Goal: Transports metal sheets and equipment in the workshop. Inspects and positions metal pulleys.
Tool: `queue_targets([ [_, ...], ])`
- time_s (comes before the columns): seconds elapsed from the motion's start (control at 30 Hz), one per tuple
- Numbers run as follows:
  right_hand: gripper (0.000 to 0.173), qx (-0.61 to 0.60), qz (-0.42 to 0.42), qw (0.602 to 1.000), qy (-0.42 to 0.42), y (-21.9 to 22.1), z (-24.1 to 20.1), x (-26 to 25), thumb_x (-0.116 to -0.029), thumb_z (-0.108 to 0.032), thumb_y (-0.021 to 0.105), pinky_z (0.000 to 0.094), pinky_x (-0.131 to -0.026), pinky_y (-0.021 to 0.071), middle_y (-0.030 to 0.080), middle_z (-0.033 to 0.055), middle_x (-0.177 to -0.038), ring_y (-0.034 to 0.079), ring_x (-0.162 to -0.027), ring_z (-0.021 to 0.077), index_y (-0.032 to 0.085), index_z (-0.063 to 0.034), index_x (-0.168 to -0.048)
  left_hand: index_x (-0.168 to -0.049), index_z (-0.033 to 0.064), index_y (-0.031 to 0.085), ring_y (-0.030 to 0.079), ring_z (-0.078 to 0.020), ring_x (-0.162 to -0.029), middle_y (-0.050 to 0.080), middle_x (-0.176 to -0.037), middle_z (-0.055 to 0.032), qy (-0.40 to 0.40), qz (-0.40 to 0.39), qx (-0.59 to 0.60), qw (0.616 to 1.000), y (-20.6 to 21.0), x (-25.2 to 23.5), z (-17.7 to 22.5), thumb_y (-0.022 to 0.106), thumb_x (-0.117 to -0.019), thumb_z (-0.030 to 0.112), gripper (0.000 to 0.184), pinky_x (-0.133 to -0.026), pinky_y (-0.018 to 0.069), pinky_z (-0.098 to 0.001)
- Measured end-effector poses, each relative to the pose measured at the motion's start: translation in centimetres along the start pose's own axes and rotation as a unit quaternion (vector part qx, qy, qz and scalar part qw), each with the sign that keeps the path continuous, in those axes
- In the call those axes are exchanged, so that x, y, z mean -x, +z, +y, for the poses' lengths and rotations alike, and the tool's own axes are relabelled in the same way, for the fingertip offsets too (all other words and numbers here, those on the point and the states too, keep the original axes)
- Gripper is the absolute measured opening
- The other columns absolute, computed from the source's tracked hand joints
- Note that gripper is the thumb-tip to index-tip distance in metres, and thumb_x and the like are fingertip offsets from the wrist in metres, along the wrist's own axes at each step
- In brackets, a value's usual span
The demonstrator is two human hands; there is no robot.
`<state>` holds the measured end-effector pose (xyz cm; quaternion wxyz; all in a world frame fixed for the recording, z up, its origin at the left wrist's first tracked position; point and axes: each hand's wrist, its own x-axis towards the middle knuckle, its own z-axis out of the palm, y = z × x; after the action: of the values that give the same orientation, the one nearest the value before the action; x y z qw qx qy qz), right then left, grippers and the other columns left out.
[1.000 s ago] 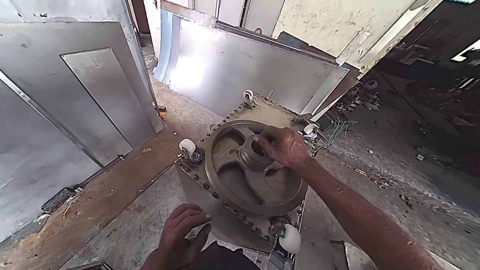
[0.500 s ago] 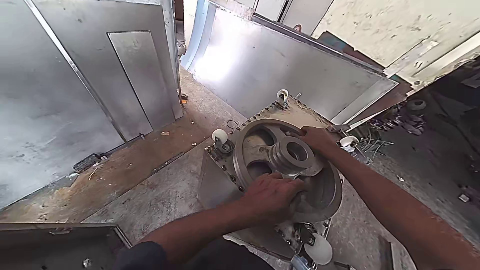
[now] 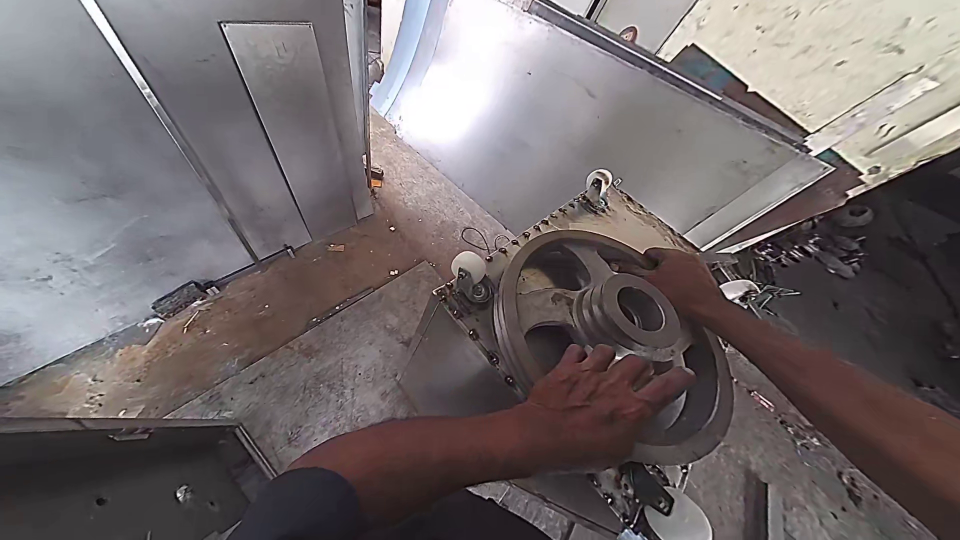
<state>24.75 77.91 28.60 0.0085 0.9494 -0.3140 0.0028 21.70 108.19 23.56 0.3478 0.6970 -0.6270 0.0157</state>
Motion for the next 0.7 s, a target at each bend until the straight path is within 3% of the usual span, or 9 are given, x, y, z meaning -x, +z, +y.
queue_targets([
  [0.13,0.048,0.014,0.043,0.999,-0.025,-3.2,-0.4,0.3,-0.0913,-0.05,0.074,0.0621,-0.059,0.0449,0.06,0.0205,-0.072,0.062,-0.071,0.0418,0.062,-0.0047,-0.08,-0.156,0.0337,0.042,0.058,-0.0285,-0.124,0.06,-0.143,-0.0047,0.0,0.029,-0.011,1.0,0.1,0.5,0.1,0.066,-0.0924,0.018,0.07,-0.091,0.0497,-0.0436],
  [0.2,0.05,0.023,0.05,0.998,-0.017,-6.4,-1.9,0.7,-0.0888,-0.052,0.076,0.0638,-0.062,0.0447,0.061,0.0216,-0.075,0.062,-0.075,0.0431,0.061,-0.0045,-0.081,-0.158,0.0346,0.04,0.057,-0.0299,-0.126,0.057,-0.147,-0.0062,0.002,0.039,-0.016,0.999,0.0,0.7,0.2,0.062,-0.0962,0.019,0.067,-0.092,0.0495,-0.0443],
  [0.3,0.05,0.055,0.102,0.99,-0.078,-11.2,-3.5,2.0,-0.0862,-0.047,0.081,0.0648,-0.06,0.0444,0.06,0.0235,-0.073,0.062,-0.072,0.0454,0.061,-0.0018,-0.082,-0.16,0.0359,0.036,0.052,-0.033,-0.134,0.05,-0.155,-0.0064,0.018,0.059,-0.023,0.998,-0.1,1.3,0.4,0.06,-0.0993,0.021,0.066,-0.097,0.0484,-0.0465],
  [0.43,0.05,0.093,0.156,0.976,-0.118,-17.0,-7.0,4.2,-0.0871,-0.044,0.081,0.0739,-0.066,0.0439,0.062,0.0327,-0.082,0.062,-0.082,0.0566,0.062,0.0026,-0.09,-0.158,0.0359,0.039,0.045,-0.0354,-0.142,0.047,-0.159,-0.0024,0.044,0.112,-0.034,0.992,1.0,1.2,-0.3,0.056,-0.1014,0.023,0.061,-0.102,0.0433,-0.0521],
  [0.53,0.055,0.113,0.198,0.964,-0.137,-19.8,-9.1,7.0,-0.0897,-0.046,0.077,0.0766,-0.069,0.0434,0.062,0.0365,-0.093,0.061,-0.093,0.0607,0.061,0.0057,-0.096,-0.159,0.0367,0.037,0.042,-0.033,-0.143,0.049,-0.157,-0.0014,0.052,0.127,-0.043,0.99,1.7,0.4,-0.3,0.053,-0.1034,0.035,0.058,-0.109,0.0355,-0.0537],
  [0.7,0.057,0.113,0.321,0.916,-0.214,-20.3,-10.5,11.5,-0.095,-0.05,0.063,0.0715,-0.064,0.0438,0.062,0.0347,-0.096,0.063,-0.087,0.0584,0.058,0.0072,-0.099,-0.16,0.038,0.035,0.038,-0.0292,-0.148,0.046,-0.16,0.0028,0.06,0.131,-0.024,0.989,2.0,1.8,0.3,0.055,-0.0997,0.051,0.065,-0.116,0.0247,-0.0605],
])
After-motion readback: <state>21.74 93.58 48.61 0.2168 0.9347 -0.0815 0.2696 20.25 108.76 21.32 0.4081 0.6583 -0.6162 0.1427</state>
